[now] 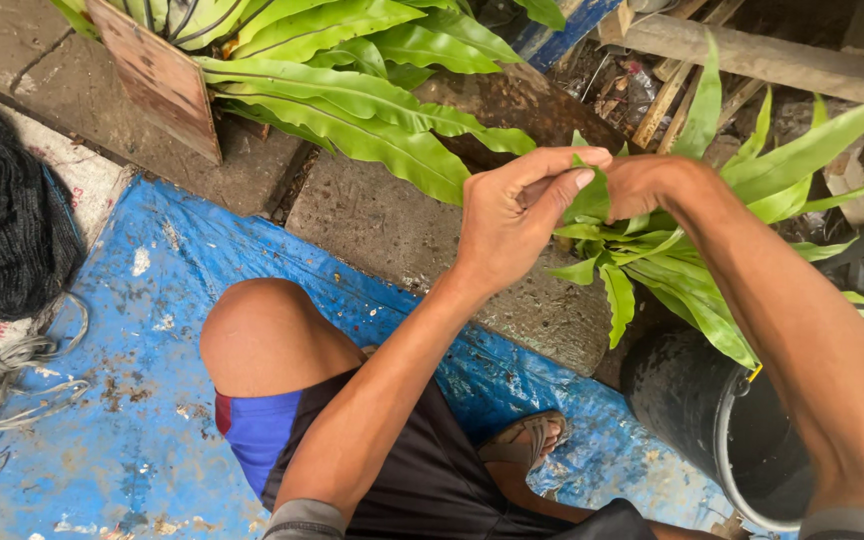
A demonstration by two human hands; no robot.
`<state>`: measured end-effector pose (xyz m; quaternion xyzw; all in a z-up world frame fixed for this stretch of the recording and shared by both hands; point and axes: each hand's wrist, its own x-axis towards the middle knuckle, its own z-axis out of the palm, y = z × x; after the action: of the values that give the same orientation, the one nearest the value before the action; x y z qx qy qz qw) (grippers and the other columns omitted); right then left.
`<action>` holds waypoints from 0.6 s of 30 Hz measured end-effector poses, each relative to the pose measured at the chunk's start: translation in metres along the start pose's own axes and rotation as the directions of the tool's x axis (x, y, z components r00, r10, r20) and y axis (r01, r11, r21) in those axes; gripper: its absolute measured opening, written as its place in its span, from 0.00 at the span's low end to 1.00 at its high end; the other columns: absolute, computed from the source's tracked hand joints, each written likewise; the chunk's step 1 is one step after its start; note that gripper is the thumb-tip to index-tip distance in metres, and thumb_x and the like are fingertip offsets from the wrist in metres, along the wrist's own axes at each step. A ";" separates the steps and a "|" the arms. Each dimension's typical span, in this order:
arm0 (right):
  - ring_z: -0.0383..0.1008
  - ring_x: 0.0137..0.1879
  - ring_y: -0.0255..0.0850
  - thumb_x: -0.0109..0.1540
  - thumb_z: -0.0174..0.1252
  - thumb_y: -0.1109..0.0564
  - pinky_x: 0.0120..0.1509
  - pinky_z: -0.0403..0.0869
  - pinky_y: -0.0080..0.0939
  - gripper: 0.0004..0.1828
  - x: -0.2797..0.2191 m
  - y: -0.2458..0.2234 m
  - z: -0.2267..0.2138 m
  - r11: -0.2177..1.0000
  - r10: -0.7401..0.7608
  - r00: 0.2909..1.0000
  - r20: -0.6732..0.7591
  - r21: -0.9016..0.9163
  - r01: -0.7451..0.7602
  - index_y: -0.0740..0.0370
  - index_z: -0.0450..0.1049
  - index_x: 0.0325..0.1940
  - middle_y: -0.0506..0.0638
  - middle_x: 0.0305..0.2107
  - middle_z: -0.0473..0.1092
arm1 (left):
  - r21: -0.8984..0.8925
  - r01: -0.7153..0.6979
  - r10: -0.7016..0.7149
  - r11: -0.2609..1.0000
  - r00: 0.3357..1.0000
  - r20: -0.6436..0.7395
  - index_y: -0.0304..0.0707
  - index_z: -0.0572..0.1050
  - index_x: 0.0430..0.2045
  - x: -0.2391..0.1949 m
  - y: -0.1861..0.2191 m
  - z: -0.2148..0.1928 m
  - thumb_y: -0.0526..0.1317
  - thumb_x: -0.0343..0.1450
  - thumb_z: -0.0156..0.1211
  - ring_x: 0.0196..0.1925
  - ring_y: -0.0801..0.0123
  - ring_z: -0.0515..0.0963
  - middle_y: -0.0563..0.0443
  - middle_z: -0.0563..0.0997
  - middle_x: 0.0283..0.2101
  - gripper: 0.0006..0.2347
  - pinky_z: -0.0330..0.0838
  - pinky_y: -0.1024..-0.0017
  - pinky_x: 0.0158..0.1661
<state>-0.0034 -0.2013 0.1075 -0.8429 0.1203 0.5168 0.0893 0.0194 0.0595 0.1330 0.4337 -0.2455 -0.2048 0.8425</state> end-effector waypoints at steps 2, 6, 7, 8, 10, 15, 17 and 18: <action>0.76 0.54 0.51 0.57 0.61 0.60 0.58 0.74 0.51 0.22 -0.013 -0.005 -0.010 0.995 -0.102 0.995 -0.013 0.014 0.103 0.61 0.77 0.56 0.58 0.46 0.78 | -0.026 -0.002 0.002 1.000 1.000 -0.008 0.29 0.80 0.51 0.002 -0.001 0.001 0.29 0.78 0.60 0.47 0.79 0.82 0.49 0.85 0.47 0.09 0.79 0.77 0.49; 0.79 0.47 0.47 0.56 0.53 0.62 0.55 0.74 0.48 0.18 -0.051 -0.021 -0.028 0.991 -0.103 0.994 -0.040 0.077 0.106 0.62 0.76 0.50 0.57 0.40 0.79 | -0.033 0.020 -0.021 0.999 1.000 -0.021 0.28 0.80 0.50 0.003 -0.002 0.002 0.29 0.77 0.60 0.46 0.77 0.83 0.48 0.85 0.48 0.09 0.80 0.76 0.47; 0.80 0.45 0.46 0.58 0.49 0.63 0.54 0.75 0.48 0.16 -0.061 -0.025 -0.030 0.986 -0.100 0.994 -0.041 0.133 0.104 0.63 0.76 0.47 0.57 0.37 0.80 | -0.048 -0.015 0.015 0.999 1.000 -0.018 0.28 0.79 0.51 0.004 -0.003 0.002 0.29 0.77 0.60 0.49 0.77 0.84 0.48 0.85 0.49 0.09 0.81 0.76 0.52; 0.79 0.43 0.46 0.57 0.52 0.62 0.52 0.75 0.49 0.13 -0.070 -0.030 -0.034 0.989 -0.108 0.993 -0.057 0.093 0.113 0.65 0.76 0.43 0.57 0.34 0.79 | -0.065 -0.006 0.005 0.998 1.000 -0.016 0.28 0.79 0.51 0.004 -0.004 0.003 0.28 0.77 0.60 0.49 0.77 0.83 0.48 0.85 0.49 0.09 0.81 0.76 0.51; 0.77 0.38 0.45 0.55 0.56 0.59 0.46 0.74 0.51 0.09 -0.084 -0.037 -0.038 0.992 -0.127 0.988 -0.083 0.015 0.128 0.68 0.75 0.36 0.57 0.28 0.77 | -0.099 0.016 -0.018 0.995 1.000 -0.014 0.27 0.79 0.51 0.004 -0.005 0.003 0.28 0.78 0.60 0.48 0.76 0.83 0.47 0.85 0.49 0.09 0.81 0.75 0.51; 0.66 0.29 0.43 0.53 0.61 0.57 0.35 0.66 0.50 0.11 -0.103 -0.050 -0.041 0.987 -0.146 0.983 -0.111 0.048 0.152 0.69 0.70 0.29 0.52 0.20 0.67 | -0.077 -0.026 0.025 0.997 1.000 -0.005 0.27 0.79 0.51 0.003 -0.007 0.003 0.28 0.78 0.60 0.51 0.76 0.83 0.47 0.84 0.51 0.09 0.80 0.74 0.55; 0.63 0.27 0.41 0.51 0.62 0.57 0.33 0.65 0.49 0.12 -0.109 -0.054 -0.041 0.982 -0.166 0.979 -0.121 0.074 0.176 0.69 0.70 0.28 0.51 0.19 0.65 | -0.059 -0.019 0.019 0.998 1.000 -0.010 0.27 0.79 0.50 0.003 -0.006 0.004 0.28 0.77 0.60 0.51 0.76 0.83 0.47 0.85 0.50 0.09 0.80 0.74 0.54; 0.63 0.27 0.40 0.50 0.62 0.58 0.32 0.64 0.48 0.12 -0.113 -0.056 -0.041 0.978 -0.177 0.976 -0.130 0.086 0.189 0.69 0.69 0.27 0.50 0.19 0.64 | -0.049 -0.010 0.010 0.999 1.000 -0.010 0.27 0.79 0.50 0.003 -0.005 0.004 0.28 0.77 0.60 0.50 0.76 0.83 0.47 0.85 0.50 0.09 0.80 0.75 0.54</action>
<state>-0.0014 -0.1463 0.2282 -0.8749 0.0726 0.4477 0.1701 0.0184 0.0524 0.1319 0.4128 -0.2386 -0.2044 0.8549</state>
